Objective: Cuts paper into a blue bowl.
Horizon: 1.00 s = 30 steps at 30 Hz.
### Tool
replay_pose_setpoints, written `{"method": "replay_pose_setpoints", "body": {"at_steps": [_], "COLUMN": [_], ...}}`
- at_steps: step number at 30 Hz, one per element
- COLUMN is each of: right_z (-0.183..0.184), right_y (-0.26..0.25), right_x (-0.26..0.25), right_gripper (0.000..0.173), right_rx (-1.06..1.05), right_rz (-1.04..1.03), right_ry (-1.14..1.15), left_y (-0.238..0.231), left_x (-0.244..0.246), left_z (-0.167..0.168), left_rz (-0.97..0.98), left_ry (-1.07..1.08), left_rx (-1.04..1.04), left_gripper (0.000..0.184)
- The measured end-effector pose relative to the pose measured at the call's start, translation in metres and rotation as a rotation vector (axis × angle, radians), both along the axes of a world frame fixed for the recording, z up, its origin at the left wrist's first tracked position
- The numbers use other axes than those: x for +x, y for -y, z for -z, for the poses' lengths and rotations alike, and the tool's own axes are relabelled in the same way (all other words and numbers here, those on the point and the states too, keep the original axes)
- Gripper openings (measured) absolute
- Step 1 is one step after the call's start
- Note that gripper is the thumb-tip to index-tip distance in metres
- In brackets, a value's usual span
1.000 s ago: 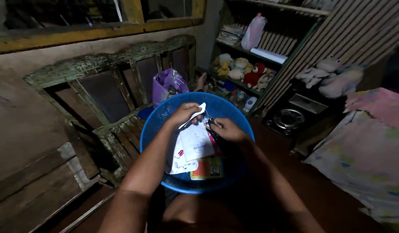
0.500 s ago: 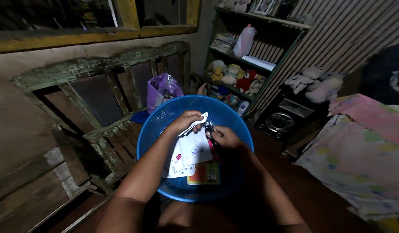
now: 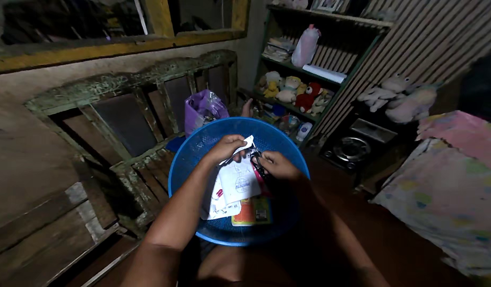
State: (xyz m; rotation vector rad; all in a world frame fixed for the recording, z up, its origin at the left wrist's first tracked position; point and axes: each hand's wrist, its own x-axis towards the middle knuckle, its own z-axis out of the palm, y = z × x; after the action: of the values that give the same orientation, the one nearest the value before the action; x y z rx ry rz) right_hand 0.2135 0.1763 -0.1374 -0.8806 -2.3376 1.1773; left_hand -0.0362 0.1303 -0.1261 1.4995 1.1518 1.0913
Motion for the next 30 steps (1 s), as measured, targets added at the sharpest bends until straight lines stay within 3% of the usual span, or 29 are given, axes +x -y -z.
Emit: {"method": "replay_pose_setpoints", "body": {"at_steps": [12,21,30], "right_z": [0.004,0.003,0.004], "right_y": [-0.006,-0.003,-0.003], "right_x": [0.006,0.003,0.003], "right_gripper": [0.047,0.052,0.049], "right_rx": [0.007,-0.006,-0.025], "right_rz": [-0.015,-0.028,-0.026], "right_ry": [0.087,0.062,0.06], "left_y": [-0.002,-0.006,-0.004], "left_x": [-0.003,-0.006,0.003], "left_z": [-0.006,-0.001,0.0], "left_rz": [-0.026,-0.123,-0.057], "left_ry": [-0.092,-0.037,-0.029], "left_rx": [0.012,0.051,0.034], "left_gripper": [0.024,0.025,0.024]}}
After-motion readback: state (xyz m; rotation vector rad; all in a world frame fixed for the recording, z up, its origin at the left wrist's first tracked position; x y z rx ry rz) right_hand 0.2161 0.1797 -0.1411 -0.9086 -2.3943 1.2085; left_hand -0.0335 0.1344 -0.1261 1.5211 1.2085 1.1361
